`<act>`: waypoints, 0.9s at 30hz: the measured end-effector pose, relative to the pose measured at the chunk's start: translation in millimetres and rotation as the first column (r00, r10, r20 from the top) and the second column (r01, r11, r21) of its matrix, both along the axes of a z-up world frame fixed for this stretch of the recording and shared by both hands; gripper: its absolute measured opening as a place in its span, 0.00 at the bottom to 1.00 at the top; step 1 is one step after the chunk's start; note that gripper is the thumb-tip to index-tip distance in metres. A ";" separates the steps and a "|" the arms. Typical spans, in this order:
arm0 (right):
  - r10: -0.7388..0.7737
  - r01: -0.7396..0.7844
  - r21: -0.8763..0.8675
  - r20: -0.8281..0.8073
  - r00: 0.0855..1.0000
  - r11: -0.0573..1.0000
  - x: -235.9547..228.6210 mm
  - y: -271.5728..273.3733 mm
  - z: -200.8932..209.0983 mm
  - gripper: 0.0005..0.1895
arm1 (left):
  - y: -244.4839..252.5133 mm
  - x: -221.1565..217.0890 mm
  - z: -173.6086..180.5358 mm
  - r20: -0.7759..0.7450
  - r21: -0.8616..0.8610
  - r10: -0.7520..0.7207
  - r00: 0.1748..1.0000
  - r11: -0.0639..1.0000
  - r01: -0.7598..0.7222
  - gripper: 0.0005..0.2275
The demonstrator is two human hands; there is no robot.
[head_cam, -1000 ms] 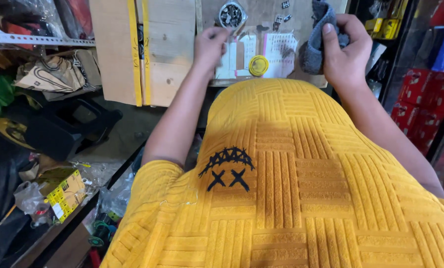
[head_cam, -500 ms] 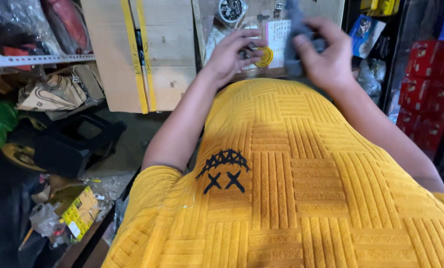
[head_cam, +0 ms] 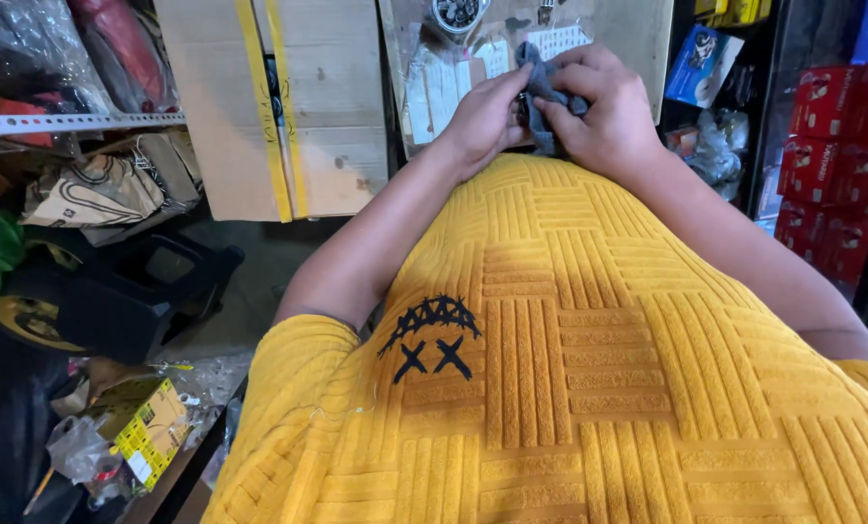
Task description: The person wipes small metal hardware pieces with a gray cloth on a cluttered workbench. They then pick up a yellow-lidded container and place it on a shelf before retrieving a clear plastic box filled with screws and placing it on the workbench.
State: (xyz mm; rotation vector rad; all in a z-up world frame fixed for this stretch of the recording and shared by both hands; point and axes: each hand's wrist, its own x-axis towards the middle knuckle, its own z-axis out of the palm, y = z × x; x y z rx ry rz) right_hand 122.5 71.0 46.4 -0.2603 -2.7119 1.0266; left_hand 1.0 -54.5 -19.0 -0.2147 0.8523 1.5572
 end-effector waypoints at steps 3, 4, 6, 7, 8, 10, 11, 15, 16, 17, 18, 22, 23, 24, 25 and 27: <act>0.006 -0.007 -0.027 -0.041 0.999 1.000 -3.7 1.3 5.2 0.04 | 2.7 -2.8 3.1 -0.004 -0.053 -0.025 1.000 0.998 0.025 0.17; -0.004 0.002 -0.025 -0.056 0.998 1.000 -4.1 2.0 6.4 0.04 | 4.8 -2.0 -3.9 0.015 -0.044 0.009 1.000 0.999 -0.008 0.16; -0.001 -0.001 -0.025 -0.076 0.997 1.000 -6.1 3.8 7.6 0.04 | 5.8 -2.6 -9.5 0.031 -0.036 0.056 0.998 0.998 -0.054 0.16; 0.003 -0.005 -0.051 -0.054 0.999 0.999 -6.7 5.1 7.7 0.08 | 5.8 -3.4 -8.2 0.025 -0.028 0.063 0.998 0.998 -0.062 0.15; 0.007 -0.010 -0.078 -0.031 0.999 0.997 -7.0 7.0 7.8 0.11 | 6.2 -4.0 -6.9 0.020 -0.020 0.069 0.997 0.997 -0.069 0.14; 0.059 -0.059 -0.070 -0.008 0.998 0.996 -7.7 13.9 8.8 0.13 | 6.7 -5.6 -7.9 -0.006 -0.041 0.075 0.997 0.996 -0.075 0.13; 0.106 -0.104 -0.069 0.020 0.994 0.992 -6.9 17.0 9.0 0.16 | 6.5 -5.1 -8.6 -0.027 -0.067 0.075 0.997 0.995 -0.077 0.12; 0.091 -0.095 -0.068 -0.055 0.994 0.993 -1.9 27.4 5.7 0.06 | 11.2 2.9 -0.4 0.042 -0.049 0.092 0.995 0.995 -0.090 0.12; 0.075 -0.080 -0.081 -0.072 0.995 0.993 0.3 30.4 4.0 0.05 | 12.9 4.7 0.3 0.039 -0.020 0.094 0.995 0.995 -0.093 0.11; 0.055 -0.063 -0.092 -0.088 0.995 0.994 2.9 34.6 2.8 0.04 | 16.3 6.6 1.0 0.038 0.012 0.094 0.995 0.995 -0.094 0.10; 0.057 -0.065 -0.091 -0.092 0.994 0.994 4.9 38.2 2.7 0.04 | 20.8 8.1 -0.5 0.034 0.013 0.095 0.995 0.995 -0.095 0.10; 0.078 -0.084 -0.096 -0.061 0.995 0.992 9.1 53.2 9.9 0.11 | 31.5 13.4 -0.8 0.013 -0.010 0.116 0.993 0.993 -0.115 0.08; 0.158 -0.164 -0.112 -0.059 0.986 0.980 10.0 57.5 14.0 0.21 | 32.8 15.5 0.6 -0.006 -0.054 0.132 0.991 0.990 -0.133 0.08; 0.161 -0.167 -0.115 -0.059 0.985 0.979 12.9 62.1 10.0 0.21 | 35.1 17.3 6.6 -0.007 -0.057 0.135 0.991 0.989 -0.135 0.08; 0.158 -0.165 -0.118 -0.067 0.985 0.979 15.6 66.8 5.9 0.16 | 37.4 19.1 12.5 -0.013 -0.054 0.121 0.993 0.991 -0.122 0.07; 0.162 -0.171 -0.121 -0.078 0.984 0.978 18.1 75.1 2.2 0.12 | 43.8 22.9 15.6 -0.022 -0.050 0.113 0.993 0.992 -0.114 0.07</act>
